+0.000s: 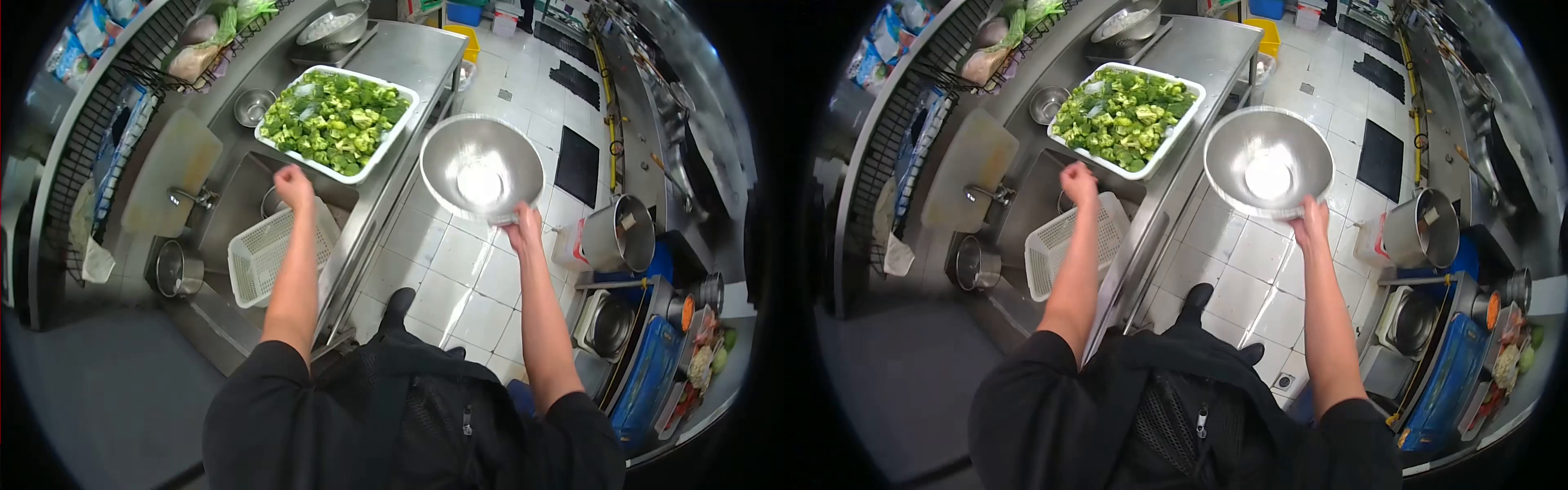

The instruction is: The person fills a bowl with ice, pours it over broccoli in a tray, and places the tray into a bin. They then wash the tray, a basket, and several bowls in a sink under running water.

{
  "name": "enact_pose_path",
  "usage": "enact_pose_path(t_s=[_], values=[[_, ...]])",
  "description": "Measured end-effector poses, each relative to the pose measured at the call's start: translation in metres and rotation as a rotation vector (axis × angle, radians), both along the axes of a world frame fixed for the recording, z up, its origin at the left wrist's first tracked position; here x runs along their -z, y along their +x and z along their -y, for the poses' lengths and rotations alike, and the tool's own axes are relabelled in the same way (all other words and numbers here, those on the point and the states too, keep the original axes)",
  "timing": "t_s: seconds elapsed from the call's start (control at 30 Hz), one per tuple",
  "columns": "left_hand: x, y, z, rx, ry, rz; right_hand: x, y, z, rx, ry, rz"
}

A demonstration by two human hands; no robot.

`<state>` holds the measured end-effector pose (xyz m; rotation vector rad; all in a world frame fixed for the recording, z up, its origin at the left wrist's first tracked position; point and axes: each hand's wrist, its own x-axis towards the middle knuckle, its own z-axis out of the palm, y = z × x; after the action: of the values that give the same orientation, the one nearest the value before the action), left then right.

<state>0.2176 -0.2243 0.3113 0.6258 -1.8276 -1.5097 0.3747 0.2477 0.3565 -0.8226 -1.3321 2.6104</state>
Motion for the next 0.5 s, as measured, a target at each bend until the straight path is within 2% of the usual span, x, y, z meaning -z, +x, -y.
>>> enact_pose_path(t_s=[0.03,0.07,0.1,0.13,0.17,0.2,0.27,0.3,0.33,0.37,0.4,0.43,0.47,0.5], values=[[-0.035,-0.015,0.005,-0.098,-0.147,-0.041,-0.017,-0.044,0.020,0.019,-0.011,-0.024],[-0.055,-0.033,0.016,-0.145,-0.107,0.042,-0.013,-0.089,0.031,0.062,-0.032,-0.056],[-0.048,-0.061,0.037,-0.224,-0.106,0.124,-0.019,-0.129,0.044,0.079,0.073,-0.086],[-0.036,-0.086,0.059,-0.253,-0.079,0.216,-0.030,-0.166,0.056,0.226,0.122,0.015],[-0.027,-0.106,0.076,-0.241,-0.131,0.266,-0.018,-0.206,0.058,0.319,0.166,0.085],[-0.022,-0.123,0.091,-0.228,-0.187,0.311,-0.026,-0.228,0.065,0.404,0.155,0.133],[-0.022,-0.154,0.118,-0.105,-0.443,0.249,-0.008,-0.272,0.061,0.411,0.059,0.107],[-0.037,-0.166,0.119,-0.102,-0.495,0.345,-0.004,-0.287,0.062,0.419,0.057,0.114],[-0.039,-0.183,0.131,0.005,-0.523,0.389,0.002,-0.298,0.064,0.317,0.035,0.000],[-0.062,-0.184,0.123,0.053,-0.603,0.537,0.009,-0.307,0.067,0.216,0.012,-0.110],[-0.082,-0.182,0.112,0.104,-0.683,0.686,0.017,-0.315,0.070,0.225,0.009,-0.097],[-0.072,-0.194,0.124,0.117,-0.692,0.694,0.023,-0.322,0.075,0.134,-0.043,-0.144],[-0.064,-0.211,0.141,0.284,-0.558,0.674,0.030,-0.325,0.079,0.050,-0.094,-0.193],[-0.053,-0.227,0.152,0.449,-0.418,0.649,0.033,-0.316,0.087,-0.015,0.012,-0.126]])
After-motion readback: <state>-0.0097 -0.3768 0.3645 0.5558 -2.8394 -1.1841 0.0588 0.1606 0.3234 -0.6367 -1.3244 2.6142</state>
